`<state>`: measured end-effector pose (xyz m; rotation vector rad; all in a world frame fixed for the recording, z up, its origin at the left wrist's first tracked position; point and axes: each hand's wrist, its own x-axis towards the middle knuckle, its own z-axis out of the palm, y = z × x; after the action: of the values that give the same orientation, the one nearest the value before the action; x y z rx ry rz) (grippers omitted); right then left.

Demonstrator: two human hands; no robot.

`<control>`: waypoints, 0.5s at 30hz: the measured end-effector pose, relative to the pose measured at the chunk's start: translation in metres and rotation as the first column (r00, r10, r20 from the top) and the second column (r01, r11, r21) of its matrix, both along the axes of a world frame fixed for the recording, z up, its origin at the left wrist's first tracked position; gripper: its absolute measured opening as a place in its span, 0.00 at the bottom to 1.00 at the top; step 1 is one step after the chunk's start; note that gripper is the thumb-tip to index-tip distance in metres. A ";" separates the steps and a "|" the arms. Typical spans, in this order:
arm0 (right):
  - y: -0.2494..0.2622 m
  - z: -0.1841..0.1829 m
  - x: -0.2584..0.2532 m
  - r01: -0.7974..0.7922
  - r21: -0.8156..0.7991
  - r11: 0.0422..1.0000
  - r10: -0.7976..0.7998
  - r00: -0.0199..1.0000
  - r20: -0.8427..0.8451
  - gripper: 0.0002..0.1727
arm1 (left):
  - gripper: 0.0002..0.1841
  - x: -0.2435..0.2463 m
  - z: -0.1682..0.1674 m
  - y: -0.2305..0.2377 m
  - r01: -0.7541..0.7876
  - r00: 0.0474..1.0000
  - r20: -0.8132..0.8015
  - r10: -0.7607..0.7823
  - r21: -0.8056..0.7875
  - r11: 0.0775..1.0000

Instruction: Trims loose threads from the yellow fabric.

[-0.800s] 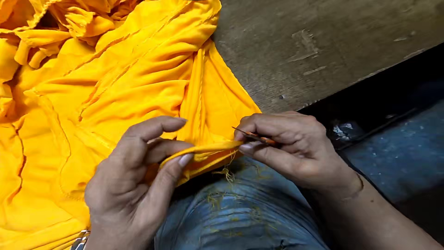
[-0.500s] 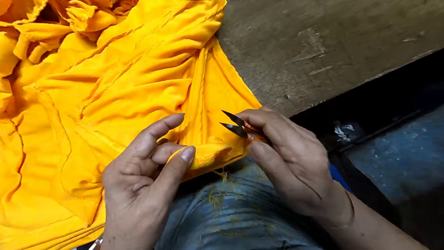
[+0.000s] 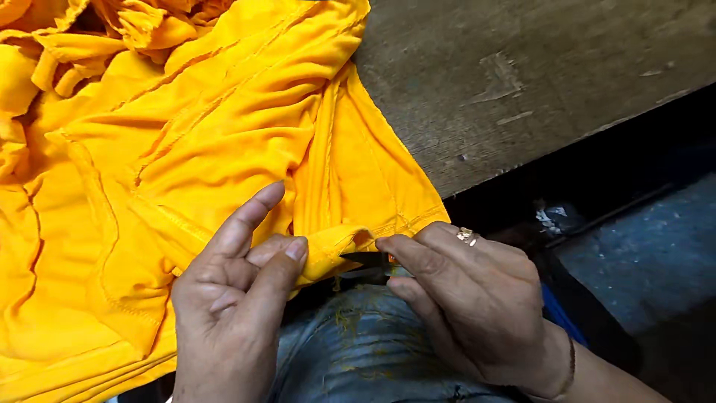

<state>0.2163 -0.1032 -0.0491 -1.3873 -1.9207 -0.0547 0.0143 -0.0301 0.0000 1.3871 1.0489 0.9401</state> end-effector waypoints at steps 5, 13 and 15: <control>0.002 0.000 -0.003 0.025 0.006 1.000 -0.025 1.000 -0.010 0.21 | 0.26 0.002 -0.003 -0.003 -0.035 0.999 0.032 0.037 -0.039 0.999; 0.005 0.001 -0.006 0.020 0.004 1.000 -0.019 0.999 -0.048 0.22 | 0.25 0.006 -0.008 -0.007 -0.078 0.983 0.152 0.105 -0.173 0.982; 0.005 0.000 -0.006 0.015 0.002 1.000 -0.015 0.998 -0.053 0.21 | 0.24 0.006 -0.011 -0.008 -0.077 0.978 0.175 0.114 -0.204 0.976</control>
<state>0.2105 -0.0979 -0.0492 -1.3885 -1.8656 -0.0270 0.0207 -0.0378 -0.0106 1.0733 1.0436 0.9882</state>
